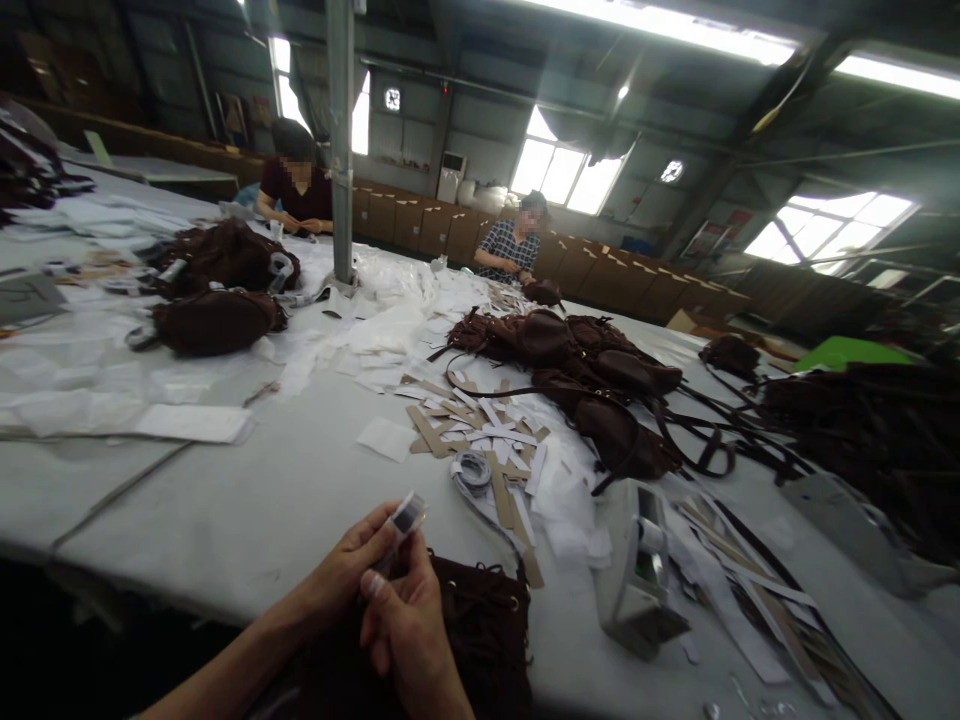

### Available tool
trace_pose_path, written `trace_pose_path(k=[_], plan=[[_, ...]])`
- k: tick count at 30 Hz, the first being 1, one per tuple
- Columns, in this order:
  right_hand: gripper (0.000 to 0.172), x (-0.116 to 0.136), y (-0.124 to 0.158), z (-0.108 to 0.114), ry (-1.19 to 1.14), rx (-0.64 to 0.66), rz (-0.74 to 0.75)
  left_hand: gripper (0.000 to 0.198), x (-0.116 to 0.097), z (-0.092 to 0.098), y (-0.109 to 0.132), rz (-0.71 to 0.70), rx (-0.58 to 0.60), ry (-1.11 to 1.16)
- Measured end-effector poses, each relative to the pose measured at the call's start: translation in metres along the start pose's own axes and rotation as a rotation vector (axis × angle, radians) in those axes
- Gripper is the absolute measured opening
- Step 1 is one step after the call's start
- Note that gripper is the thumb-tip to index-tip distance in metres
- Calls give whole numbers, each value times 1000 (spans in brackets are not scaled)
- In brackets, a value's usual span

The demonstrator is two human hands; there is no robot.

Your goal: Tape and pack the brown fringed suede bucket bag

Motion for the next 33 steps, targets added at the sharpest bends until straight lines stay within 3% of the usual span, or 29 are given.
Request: trace_pose_path(k=[3,5,10,18,22,25,27,30,33], plan=[[60,6,-3,3,-4,-40,22,49,5,-2,3,34,99,-130],[53,7,-4,4,45,-69,35,52,7,-1,3,35,83,-175],[63,-5,-3,-1,37,-128,56,41,0,1,0,-20,-104,-174],[62,-5,17,8,295,-229,153,45,0,-3,-4,-2,-49,-249],[61,10,33,38,442,-313,219,34,-10,10,-9,-52,-75,-257],[49,37,50,78,615,-494,310,32,-20,21,-13,-77,-124,-268],[42,55,57,95,798,-537,361,32,-25,24,-17,-111,-172,-246],[45,65,57,89,1144,-317,426,33,-33,24,-31,-183,-186,-233],[68,47,51,72,1443,-16,421,38,-43,30,-46,-183,-160,-436]])
Point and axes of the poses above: each hand's wrist, its own y-axis away from the middle knuckle, its own z-axis out of the back of the hand, x = y × z, the point moved 3 cm from there along -y, towards the middle knuckle, and after that the axes turned 7 degrees about -y, right-handed, at the moved point
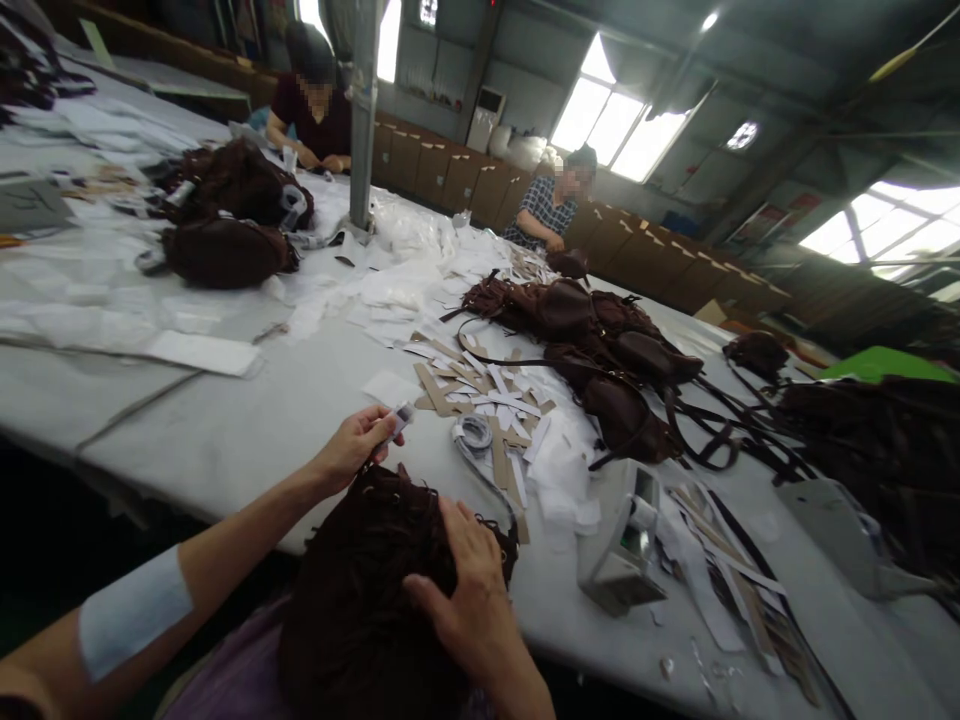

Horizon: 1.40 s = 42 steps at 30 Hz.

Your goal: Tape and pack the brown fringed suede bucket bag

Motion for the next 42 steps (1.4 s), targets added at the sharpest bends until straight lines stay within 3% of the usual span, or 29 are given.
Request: trace_pose_path(k=[2,4,6,7,9,11,14,16,19,23,27,34,39,42], plan=[[68,-1,2,-16,115,56,47,49,-2,14,-4,9,-46,-281],[58,-10,8,-27,198,1,59,60,-9,27,3,-48,-195,-577],[50,-19,13,-32,238,-93,60,60,-19,26,22,-165,-309,-734],[47,-22,14,-33,237,-135,53,56,-23,17,33,-214,-291,-732],[41,-24,15,-32,213,-174,-3,42,-22,-13,53,-211,-52,-580],[36,-22,16,-30,195,-151,-103,37,-10,-50,70,-51,284,-399],[31,-18,21,-29,197,-87,-175,55,19,-80,82,263,442,-313],[31,-16,29,-30,185,-85,-122,59,36,-85,82,350,463,-328],[29,-16,38,-33,190,-113,-59,50,50,-84,79,337,439,-348],[26,-5,39,-29,133,-108,-50,31,51,-84,76,354,375,-268],[21,14,38,-18,-9,-97,-24,19,48,-86,74,470,280,-60],[16,17,46,-13,68,17,88,27,47,-84,78,524,291,164],[10,15,40,-6,4,27,26,33,46,-82,77,406,350,59],[36,11,36,6,-196,-7,-50,38,50,-77,72,400,333,2]])
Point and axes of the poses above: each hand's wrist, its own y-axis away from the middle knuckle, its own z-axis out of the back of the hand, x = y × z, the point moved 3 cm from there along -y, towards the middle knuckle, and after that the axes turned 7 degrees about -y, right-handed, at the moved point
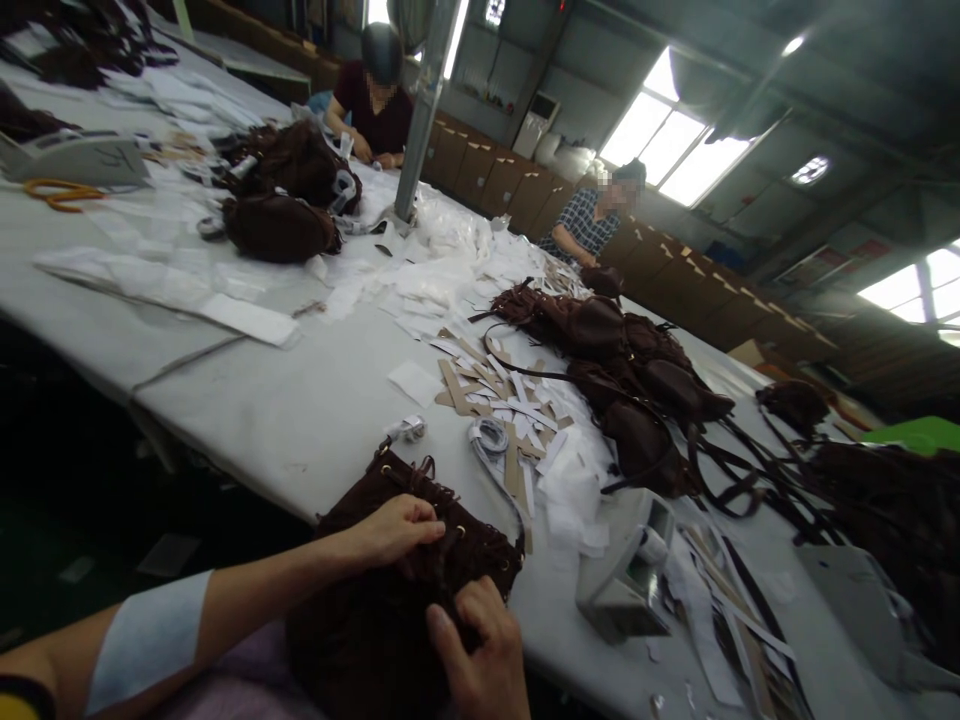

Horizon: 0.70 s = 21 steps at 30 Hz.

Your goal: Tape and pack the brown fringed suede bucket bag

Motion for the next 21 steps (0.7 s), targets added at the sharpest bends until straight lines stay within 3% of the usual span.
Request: trace_pose_path(k=[3,6,9,11,15,21], plan=[[40,-6,-1,7,-231,27,-131,46,0,6,-3,24,-17,-6],[27,-11,1,2,-240,60,-201,55,-4,5,-4,60,74,-45],[18,-9,0,-7,-114,20,-90,68,-7,-2,-3,168,176,-47],[16,-5,-1,-13,-16,4,18,64,-8,-8,-3,197,207,-25],[25,4,-2,-19,125,54,159,49,-6,-19,-7,140,170,46],[30,3,7,-13,43,41,223,58,0,-25,-10,161,111,122]])
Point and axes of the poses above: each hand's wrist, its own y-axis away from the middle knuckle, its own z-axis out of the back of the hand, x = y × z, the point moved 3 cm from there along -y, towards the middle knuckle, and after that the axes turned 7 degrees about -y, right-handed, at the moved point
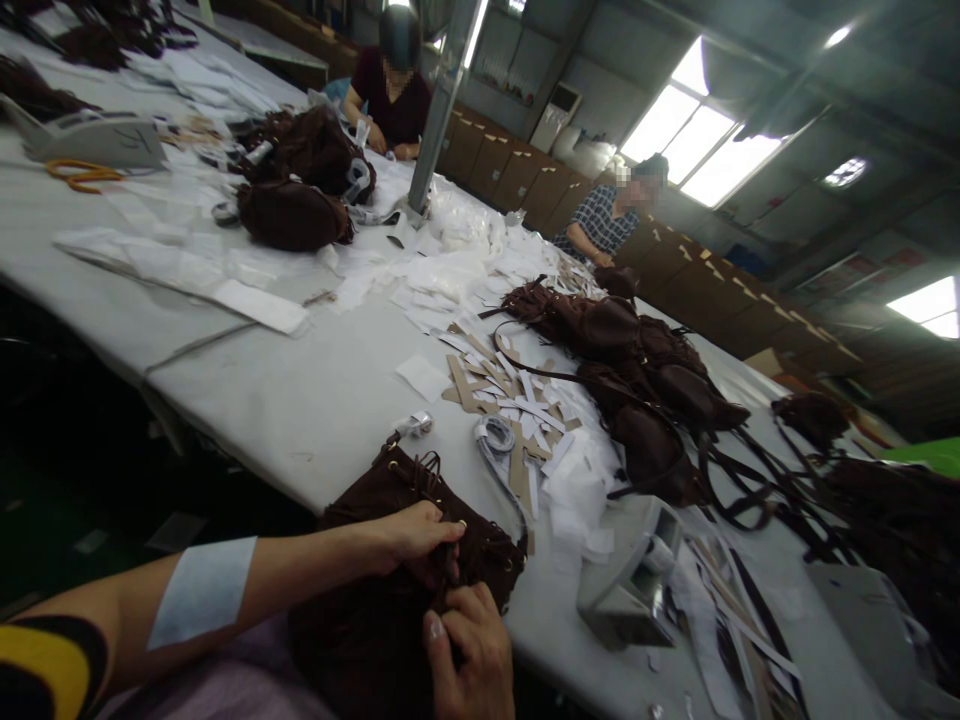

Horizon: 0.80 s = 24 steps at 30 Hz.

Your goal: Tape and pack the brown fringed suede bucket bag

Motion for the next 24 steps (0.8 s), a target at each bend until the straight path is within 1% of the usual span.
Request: trace_pose_path(k=[3,6,9,12,14,17,20,22,24], plan=[[26,-8,4,2,-149,-63,-123,59,-1,2,1,-3,-12,-16],[20,-18,8,2,-260,-107,-277,56,-2,6,2,-49,50,-34],[16,-26,13,4,-302,-152,-373,54,1,10,1,-77,79,-94],[17,-31,14,6,-372,-145,-462,48,2,11,2,-114,66,-160],[21,-31,11,6,-421,-135,-520,41,2,9,3,-141,47,-219],[23,-32,4,2,-479,-152,-610,31,3,4,7,-214,-13,-318],[21,-29,-1,-5,-512,-167,-635,27,5,0,7,-275,-100,-336],[18,-26,0,-6,-501,-198,-581,27,7,-1,4,-247,-126,-278],[16,-25,5,-3,-520,-266,-514,30,8,-2,-1,-198,-127,-214]])
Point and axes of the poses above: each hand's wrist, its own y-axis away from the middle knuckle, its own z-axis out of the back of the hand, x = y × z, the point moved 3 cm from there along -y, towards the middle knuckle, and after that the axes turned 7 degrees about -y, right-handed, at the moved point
